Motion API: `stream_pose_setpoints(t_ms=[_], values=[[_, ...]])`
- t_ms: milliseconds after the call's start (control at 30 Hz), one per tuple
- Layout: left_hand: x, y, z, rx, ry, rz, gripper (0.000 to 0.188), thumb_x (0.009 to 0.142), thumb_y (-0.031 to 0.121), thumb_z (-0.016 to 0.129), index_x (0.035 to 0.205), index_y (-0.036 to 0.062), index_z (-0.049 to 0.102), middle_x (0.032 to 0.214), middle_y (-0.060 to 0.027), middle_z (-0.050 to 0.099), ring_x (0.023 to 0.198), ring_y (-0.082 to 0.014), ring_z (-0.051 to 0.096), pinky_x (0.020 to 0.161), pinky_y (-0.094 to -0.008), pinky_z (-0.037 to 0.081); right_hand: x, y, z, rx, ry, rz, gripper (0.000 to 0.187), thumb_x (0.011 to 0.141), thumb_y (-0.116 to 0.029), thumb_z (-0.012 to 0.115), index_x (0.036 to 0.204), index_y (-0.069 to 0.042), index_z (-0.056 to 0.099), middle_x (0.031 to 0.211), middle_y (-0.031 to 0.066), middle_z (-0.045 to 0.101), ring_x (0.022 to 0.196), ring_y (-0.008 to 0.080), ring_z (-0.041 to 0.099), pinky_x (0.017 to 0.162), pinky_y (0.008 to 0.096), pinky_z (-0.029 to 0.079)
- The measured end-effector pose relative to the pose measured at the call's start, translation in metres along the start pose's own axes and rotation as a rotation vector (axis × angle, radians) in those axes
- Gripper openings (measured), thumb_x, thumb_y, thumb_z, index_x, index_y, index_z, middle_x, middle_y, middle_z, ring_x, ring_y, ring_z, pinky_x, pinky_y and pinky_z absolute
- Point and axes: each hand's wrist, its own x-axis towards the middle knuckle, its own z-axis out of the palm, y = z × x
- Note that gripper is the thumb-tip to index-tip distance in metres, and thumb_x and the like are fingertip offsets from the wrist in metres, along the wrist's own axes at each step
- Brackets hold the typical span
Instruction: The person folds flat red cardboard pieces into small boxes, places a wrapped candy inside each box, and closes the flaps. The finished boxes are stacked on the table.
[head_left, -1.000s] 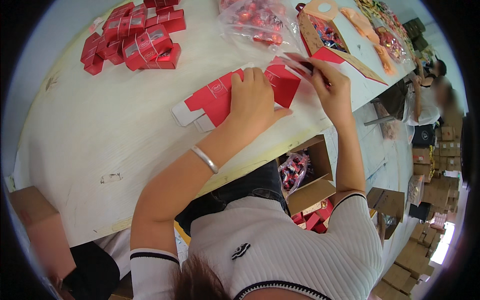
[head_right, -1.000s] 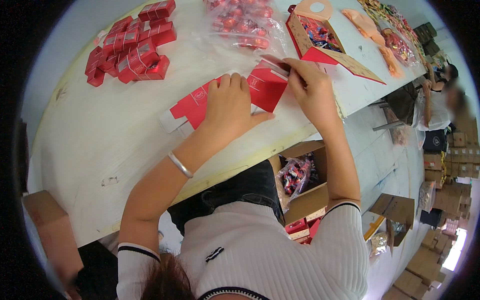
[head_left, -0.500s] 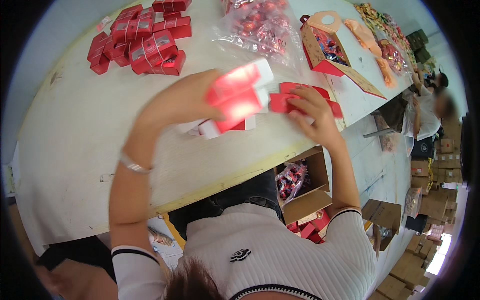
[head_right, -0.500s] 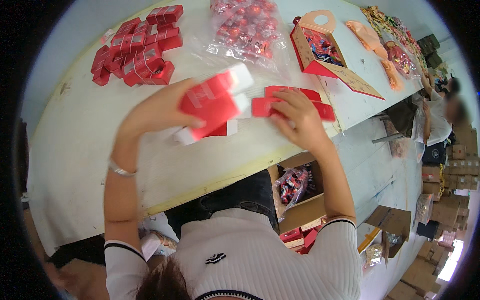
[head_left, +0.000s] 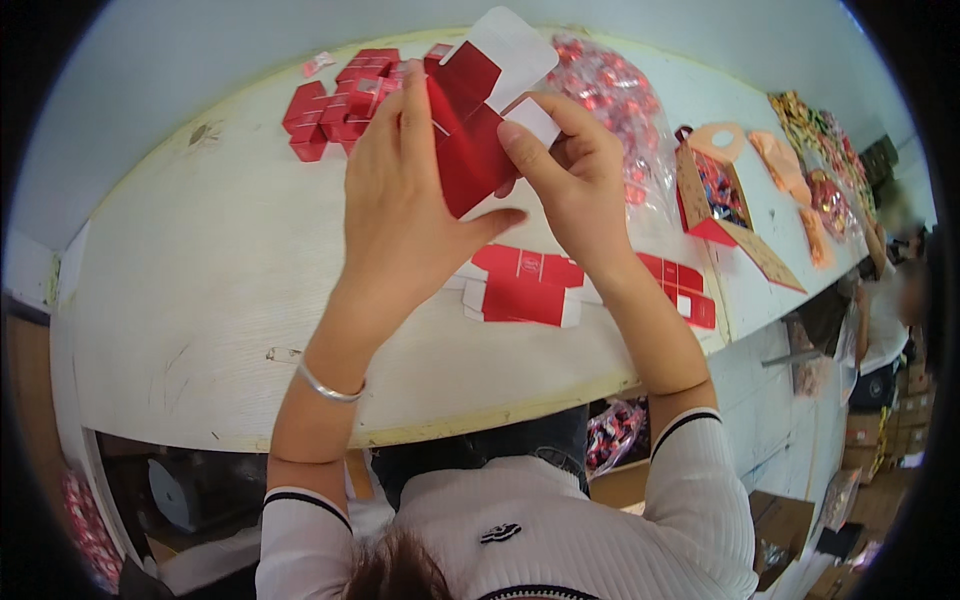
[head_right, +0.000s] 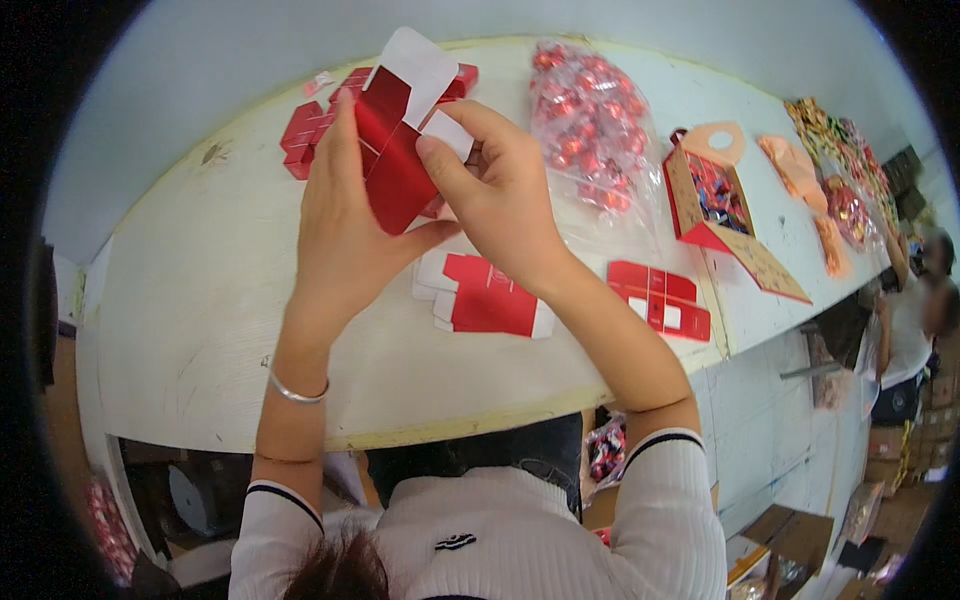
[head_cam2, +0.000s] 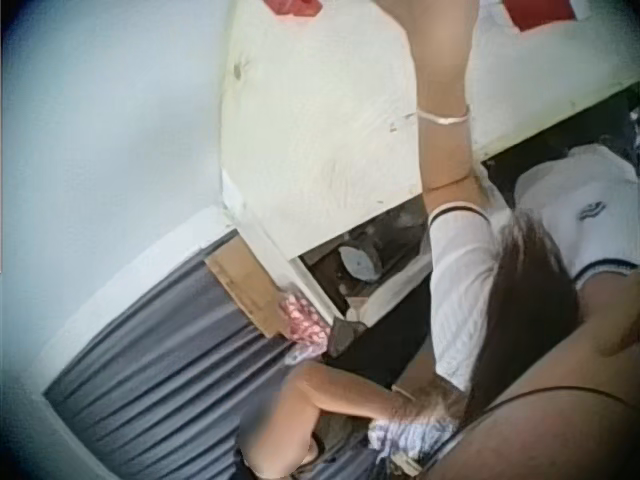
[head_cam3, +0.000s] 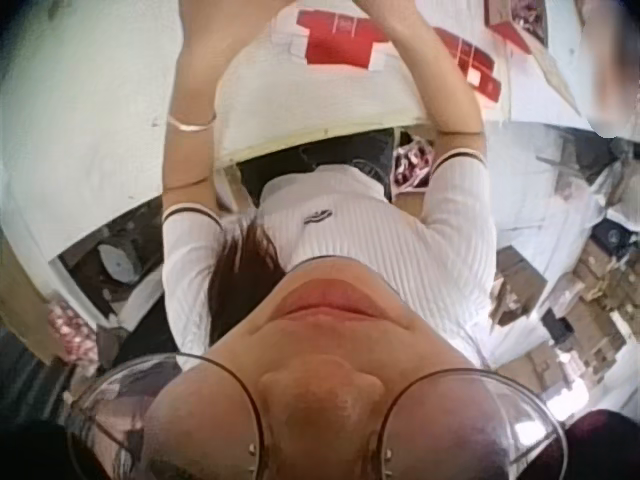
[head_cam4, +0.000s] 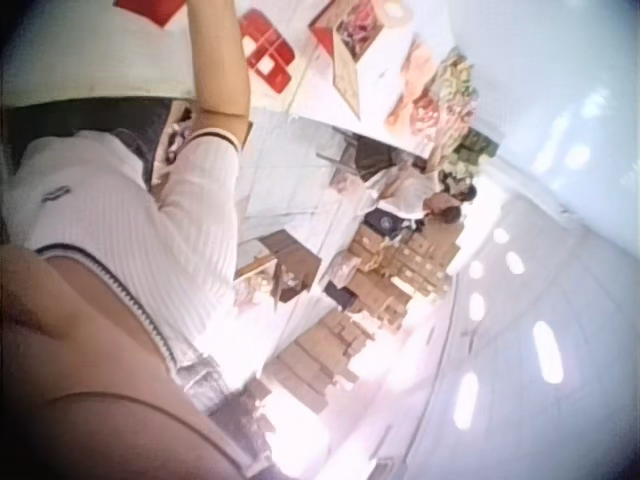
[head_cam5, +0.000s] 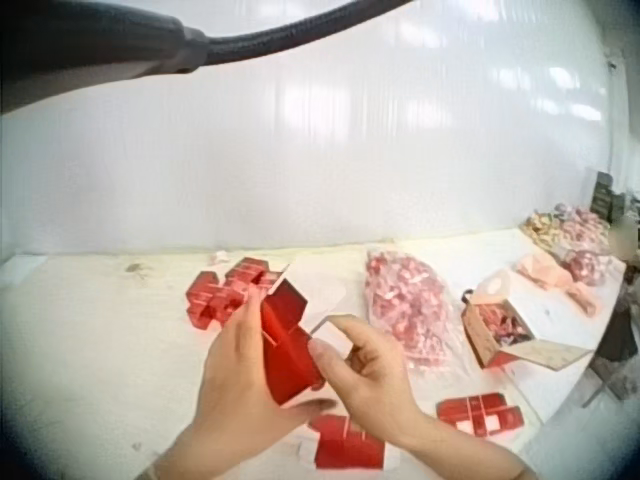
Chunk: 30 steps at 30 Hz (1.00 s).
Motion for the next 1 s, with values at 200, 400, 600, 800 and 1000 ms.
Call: stream_pose_setpoints(t_ms=[200, 400, 600, 800, 1000], values=[[0.005, -0.02, 0.009, 0.223, 0.151, -0.027, 0.094, 0.054, 0.014, 0.08, 0.132, 0.0035, 0.028, 0.11, -0.0111, 0.049, 0.102, -0.0271, 0.047, 0.083, -0.0391, 0.036, 0.013, 0.004, 0.008, -0.553, 0.3, -0.604, 0.027, 0.07, -0.001, 0.066, 0.096, 0.0, 0.057, 0.085, 0.0096, 0.056, 0.073, 0.0185, 0.051, 0.059, 0.0294, 0.041], [0.005, -0.027, 0.016, 0.446, 0.22, -0.013, 0.082, 0.052, 0.015, 0.08, 0.123, 0.0071, 0.039, 0.108, -0.0073, 0.049, 0.097, -0.0229, 0.046, 0.083, -0.0369, 0.029, 0.015, 0.016, 0.01, -0.65, 0.136, -0.427, 0.026, 0.07, -0.003, 0.066, 0.094, 0.0, 0.057, 0.08, 0.0093, 0.053, 0.071, 0.0193, 0.049, 0.061, 0.0302, 0.041], [0.005, -0.029, 0.026, 0.51, 0.215, -0.001, 0.073, 0.057, 0.013, 0.076, 0.122, 0.0076, 0.041, 0.105, -0.0069, 0.049, 0.094, -0.022, 0.046, 0.082, -0.0379, 0.028, 0.019, 0.032, 0.015, -0.293, 0.075, -0.05, 0.026, 0.073, -0.01, 0.066, 0.093, 0.003, 0.056, 0.082, 0.0083, 0.053, 0.077, 0.0168, 0.048, 0.069, 0.0278, 0.041], [-0.002, -0.047, 0.029, 0.585, 0.191, 0.001, 0.067, 0.06, 0.009, 0.067, 0.122, 0.001, 0.041, 0.107, -0.0094, 0.05, 0.098, -0.0246, 0.047, 0.081, -0.0429, 0.031, 0.018, 0.039, 0.014, -0.251, 0.06, 0.116, 0.022, 0.075, -0.011, 0.066, 0.094, -0.002, 0.059, 0.09, 0.0033, 0.057, 0.086, 0.012, 0.053, 0.076, 0.0251, 0.042], [-0.003, -0.041, 0.033, 0.541, 0.286, 0.017, 0.043, 0.07, 0.009, 0.057, 0.111, 0.0011, 0.047, 0.088, -0.0097, 0.049, 0.082, -0.0231, 0.047, 0.076, -0.0377, 0.034, 0.014, 0.048, 0.0, 0.025, 0.127, 0.274, 0.032, 0.076, -0.008, 0.064, 0.105, -0.002, 0.053, 0.092, 0.0062, 0.06, 0.088, 0.0126, 0.056, 0.082, 0.0248, 0.041]])
